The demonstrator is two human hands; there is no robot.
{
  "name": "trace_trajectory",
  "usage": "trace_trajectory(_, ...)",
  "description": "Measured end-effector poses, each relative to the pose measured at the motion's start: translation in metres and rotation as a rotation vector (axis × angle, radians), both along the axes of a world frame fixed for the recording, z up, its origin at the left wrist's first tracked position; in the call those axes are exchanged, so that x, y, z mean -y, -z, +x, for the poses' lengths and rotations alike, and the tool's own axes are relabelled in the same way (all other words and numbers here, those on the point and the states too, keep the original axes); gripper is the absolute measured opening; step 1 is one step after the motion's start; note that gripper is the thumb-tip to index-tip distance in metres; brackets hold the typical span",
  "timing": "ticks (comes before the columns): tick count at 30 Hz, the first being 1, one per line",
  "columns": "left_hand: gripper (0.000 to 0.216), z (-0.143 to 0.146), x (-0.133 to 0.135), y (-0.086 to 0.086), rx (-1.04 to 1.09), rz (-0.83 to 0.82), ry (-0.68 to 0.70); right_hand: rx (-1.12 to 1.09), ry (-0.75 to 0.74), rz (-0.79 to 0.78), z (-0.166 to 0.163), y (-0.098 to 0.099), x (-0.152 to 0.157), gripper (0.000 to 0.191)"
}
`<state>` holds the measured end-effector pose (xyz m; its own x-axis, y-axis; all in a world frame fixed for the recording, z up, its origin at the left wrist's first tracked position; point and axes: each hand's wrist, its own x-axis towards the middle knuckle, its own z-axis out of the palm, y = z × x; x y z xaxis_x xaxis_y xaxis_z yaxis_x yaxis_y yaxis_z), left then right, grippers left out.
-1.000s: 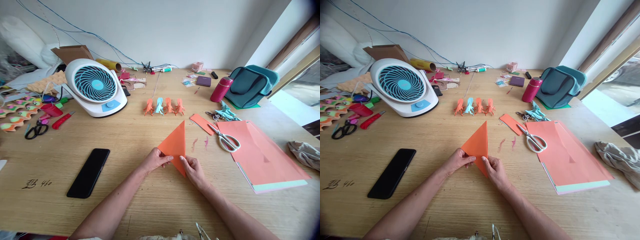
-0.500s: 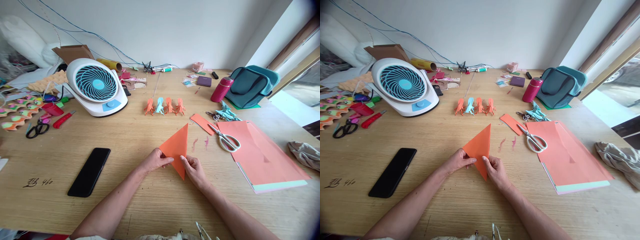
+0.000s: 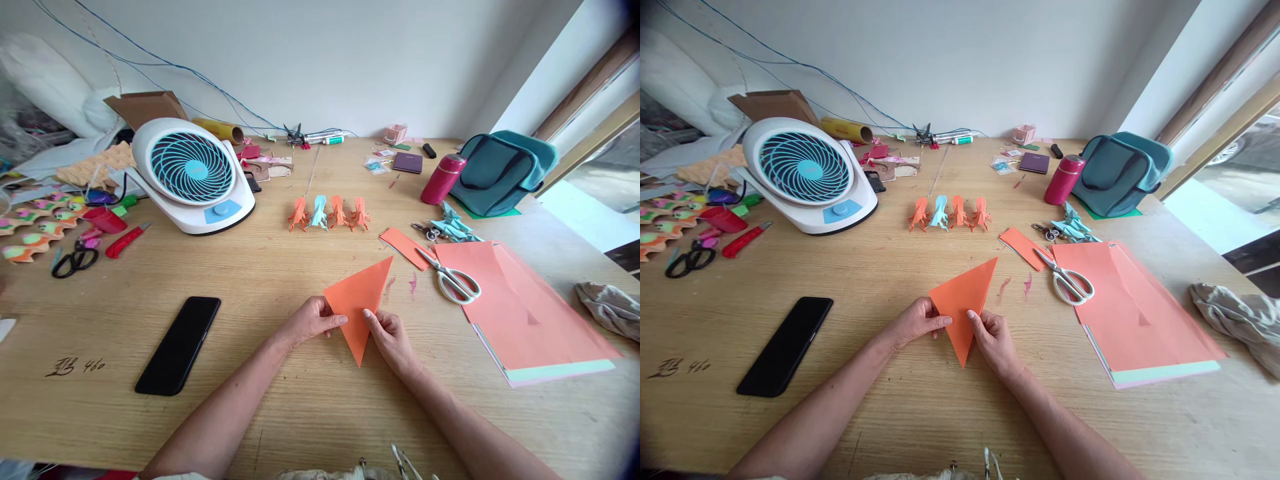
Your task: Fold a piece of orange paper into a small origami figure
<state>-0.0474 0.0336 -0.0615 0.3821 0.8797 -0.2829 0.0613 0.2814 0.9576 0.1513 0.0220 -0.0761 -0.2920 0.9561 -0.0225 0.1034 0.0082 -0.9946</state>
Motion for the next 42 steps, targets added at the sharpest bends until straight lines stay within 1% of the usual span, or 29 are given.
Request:
trace_trajectory(4,0.038,0.000,-0.001,0.003,0.003,0.006,0.001,-0.017,-0.008,-0.001,0.001,0.000,0.000,0.055)
trace_trajectory(9,0.043,0.001,-0.002,0.004,0.019,0.012,-0.039,-0.028,-0.036,0.002,-0.001,0.000,0.000,0.050)
trace_trajectory(13,0.046,0.001,-0.002,0.003,0.038,0.014,-0.059,-0.020,-0.029,-0.003,-0.003,0.003,0.000,0.052)
trace_trajectory(19,0.047,0.001,-0.002,0.002,0.051,0.008,-0.051,0.002,-0.031,0.005,-0.003,0.004,0.000,0.054)
trace_trajectory(28,0.043,0.001,-0.002,0.000,0.062,0.007,-0.089,0.060,-0.050,0.015,-0.001,0.012,0.000,0.054)
trace_trajectory(35,0.041,-0.001,-0.002,0.003,0.065,0.012,-0.054,0.044,-0.060,-0.007,-0.002,0.004,0.000,0.057)
trace_trajectory(42,0.037,-0.003,-0.002,0.004,0.097,0.018,-0.025,0.019,0.008,-0.028,-0.003,-0.003,-0.002,0.061)
